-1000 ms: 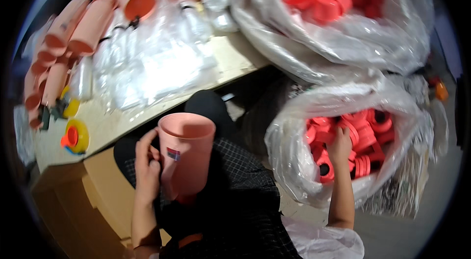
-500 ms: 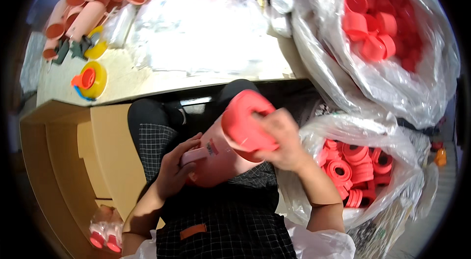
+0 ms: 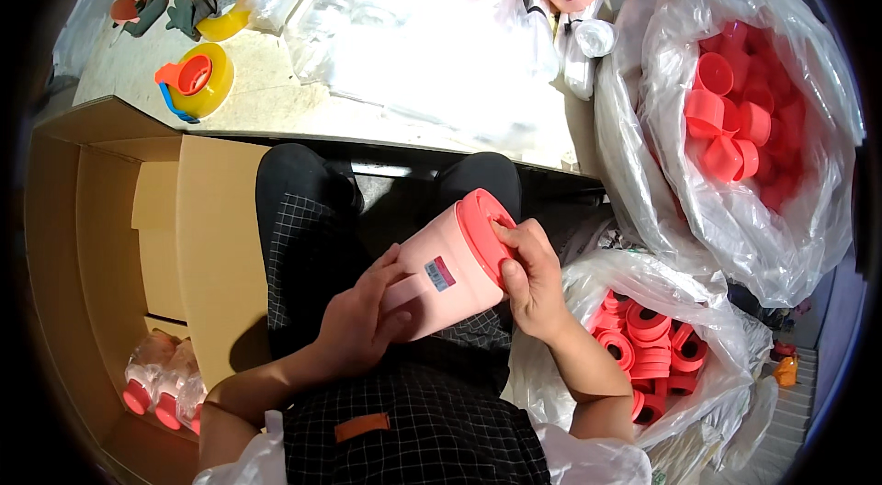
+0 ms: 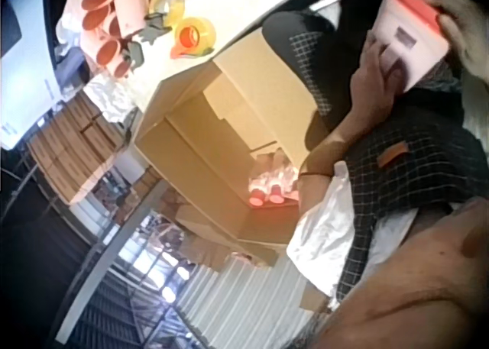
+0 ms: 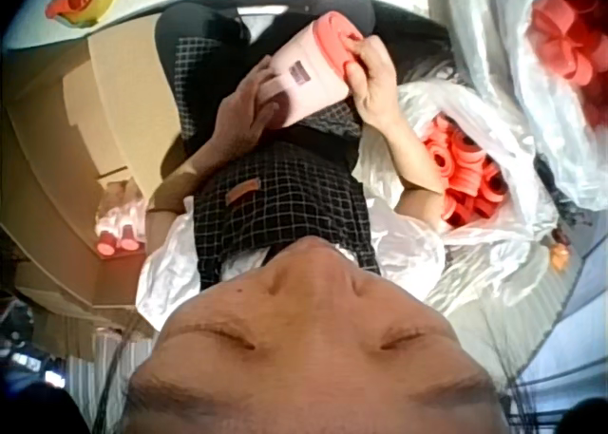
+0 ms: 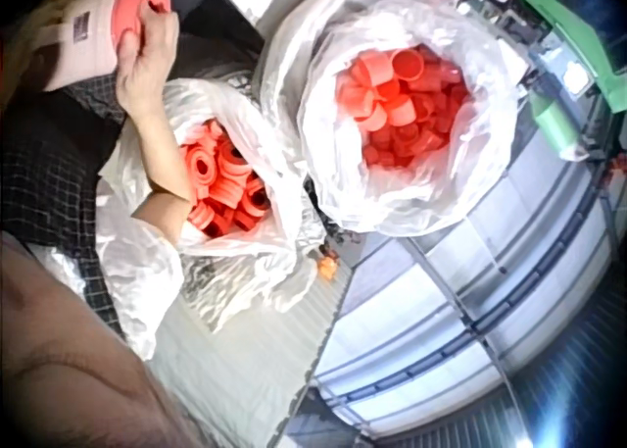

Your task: The person assembles pink thermos flasks by attaching red lids and inserting clear plastic bottles. They work at a table in a warehouse setting, picking up components from bags and placing the finished units into a cardboard box.

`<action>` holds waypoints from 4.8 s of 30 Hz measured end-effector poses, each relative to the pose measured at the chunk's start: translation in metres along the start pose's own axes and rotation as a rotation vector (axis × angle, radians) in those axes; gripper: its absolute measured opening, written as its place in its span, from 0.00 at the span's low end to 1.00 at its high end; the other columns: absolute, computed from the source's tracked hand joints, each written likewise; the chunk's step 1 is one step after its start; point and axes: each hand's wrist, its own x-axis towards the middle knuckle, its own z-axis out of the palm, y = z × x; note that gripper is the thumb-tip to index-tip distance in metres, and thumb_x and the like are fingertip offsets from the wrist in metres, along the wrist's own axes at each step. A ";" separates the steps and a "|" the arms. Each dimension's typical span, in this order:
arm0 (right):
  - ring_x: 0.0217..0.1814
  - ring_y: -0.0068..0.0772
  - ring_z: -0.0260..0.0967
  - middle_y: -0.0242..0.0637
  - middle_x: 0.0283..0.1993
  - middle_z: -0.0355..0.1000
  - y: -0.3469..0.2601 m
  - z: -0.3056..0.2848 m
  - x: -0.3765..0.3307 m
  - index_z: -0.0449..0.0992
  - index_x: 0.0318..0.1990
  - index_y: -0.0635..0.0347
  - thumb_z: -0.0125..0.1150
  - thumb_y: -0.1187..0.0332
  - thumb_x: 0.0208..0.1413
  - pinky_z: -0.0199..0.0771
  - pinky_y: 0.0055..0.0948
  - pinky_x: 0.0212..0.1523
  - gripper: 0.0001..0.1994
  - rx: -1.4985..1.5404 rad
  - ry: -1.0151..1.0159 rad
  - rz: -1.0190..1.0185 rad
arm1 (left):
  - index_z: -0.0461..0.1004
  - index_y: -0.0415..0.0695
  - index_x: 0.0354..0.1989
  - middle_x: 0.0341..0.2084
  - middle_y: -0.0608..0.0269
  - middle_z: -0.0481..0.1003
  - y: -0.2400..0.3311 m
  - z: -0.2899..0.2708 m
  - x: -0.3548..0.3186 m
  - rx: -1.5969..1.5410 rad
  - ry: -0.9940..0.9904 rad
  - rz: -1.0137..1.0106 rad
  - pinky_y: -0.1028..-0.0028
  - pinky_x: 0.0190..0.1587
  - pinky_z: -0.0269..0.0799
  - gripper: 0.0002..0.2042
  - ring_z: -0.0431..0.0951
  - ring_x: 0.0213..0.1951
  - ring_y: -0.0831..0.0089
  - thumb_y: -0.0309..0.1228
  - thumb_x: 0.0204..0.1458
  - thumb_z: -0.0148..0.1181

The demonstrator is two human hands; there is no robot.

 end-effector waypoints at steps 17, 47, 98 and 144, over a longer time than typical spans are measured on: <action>0.53 0.38 0.76 0.49 0.52 0.78 0.069 -0.026 0.063 0.79 0.49 0.73 0.27 0.35 0.69 0.74 0.36 0.55 0.44 0.395 -0.307 0.248 | 0.69 0.40 0.60 0.68 0.38 0.60 -0.020 -0.010 0.009 -0.029 -0.109 0.112 0.63 0.55 0.77 0.26 0.76 0.57 0.45 0.22 0.51 0.66; 0.34 0.23 0.76 0.39 0.33 0.80 0.115 -0.008 0.073 0.81 0.39 0.67 0.61 0.73 0.62 0.76 0.24 0.38 0.06 0.526 0.282 0.449 | 0.76 0.36 0.36 0.34 0.58 0.81 -0.036 0.013 0.324 -0.366 0.062 -0.115 0.70 0.43 0.74 0.15 0.79 0.35 0.71 0.34 0.69 0.46; 0.41 0.35 0.66 0.37 0.39 0.64 0.063 0.074 -0.051 0.73 0.43 0.65 0.46 0.48 0.68 0.68 0.35 0.44 0.24 0.012 0.890 0.209 | 0.71 0.39 0.43 0.28 0.71 0.64 0.018 -0.001 0.143 -0.109 0.024 0.260 0.78 0.30 0.60 0.12 0.63 0.29 0.81 0.14 0.51 0.58; 0.35 0.44 0.73 0.42 0.39 0.71 0.033 0.006 0.453 0.77 0.44 0.55 0.64 0.74 0.49 0.75 0.42 0.38 0.13 -0.517 0.901 -0.535 | 0.68 0.37 0.59 0.54 0.46 0.73 -0.076 -0.213 -0.079 0.591 0.787 -0.018 0.57 0.62 0.62 0.22 0.70 0.56 0.51 0.33 0.57 0.57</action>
